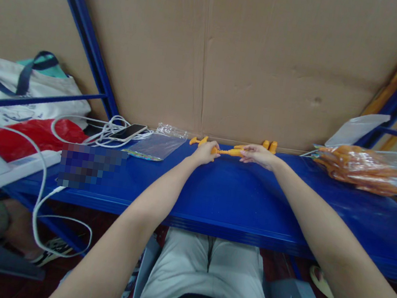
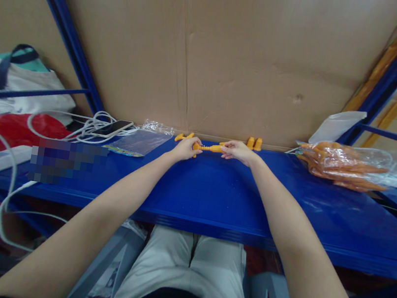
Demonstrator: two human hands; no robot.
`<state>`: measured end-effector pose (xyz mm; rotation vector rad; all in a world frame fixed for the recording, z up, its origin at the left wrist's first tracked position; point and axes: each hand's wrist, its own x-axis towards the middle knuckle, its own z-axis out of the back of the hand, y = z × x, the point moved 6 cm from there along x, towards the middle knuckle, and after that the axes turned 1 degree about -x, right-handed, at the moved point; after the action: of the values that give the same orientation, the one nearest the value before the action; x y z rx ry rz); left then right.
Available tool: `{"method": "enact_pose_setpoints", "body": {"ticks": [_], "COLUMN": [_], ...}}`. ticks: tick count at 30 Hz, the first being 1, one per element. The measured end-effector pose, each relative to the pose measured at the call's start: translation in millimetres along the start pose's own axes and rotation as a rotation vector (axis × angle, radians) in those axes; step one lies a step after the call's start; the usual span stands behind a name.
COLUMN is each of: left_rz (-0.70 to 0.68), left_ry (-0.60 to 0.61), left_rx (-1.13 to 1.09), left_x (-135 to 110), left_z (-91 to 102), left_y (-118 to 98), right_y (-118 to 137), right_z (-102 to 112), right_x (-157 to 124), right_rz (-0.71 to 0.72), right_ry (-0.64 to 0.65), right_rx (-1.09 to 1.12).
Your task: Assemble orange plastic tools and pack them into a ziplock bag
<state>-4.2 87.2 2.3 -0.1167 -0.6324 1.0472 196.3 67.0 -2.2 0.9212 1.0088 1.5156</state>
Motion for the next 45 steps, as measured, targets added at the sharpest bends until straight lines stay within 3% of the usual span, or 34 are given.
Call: {"method": "enact_pose_setpoints", "body": {"ticks": [6,14,19,23,28,45], "left_rz": [0.052,0.082,0.090,0.071,0.050,0.044], "left_ry": [0.039,0.064,0.078,0.083,0.061,0.046], "left_rx": [-0.043,-0.041,-0.054,-0.061,-0.050,-0.011], "left_x": [-4,-6,-5,-4,-3,-5], "left_z": [1.7,3.0,1.9,1.2,1.1,2.2], "left_y": [-3,-5,-3,-2,-1,-3], "right_y": [-3,-4,-9,-10,-13,-9], "right_z": [-14,-17,-15,-12,-7,-13], "right_x": [-4,-3,0,-2,-1,-1], "right_rz": [-0.170,-0.260,-0.248,-0.158,-0.092,-0.092], "right_ry": [-0.038,-0.105,-0.014,0.080,0.058,-0.041], "right_rx": [0.017,-0.142,-0.091,-0.017,-0.010,-0.096]}}
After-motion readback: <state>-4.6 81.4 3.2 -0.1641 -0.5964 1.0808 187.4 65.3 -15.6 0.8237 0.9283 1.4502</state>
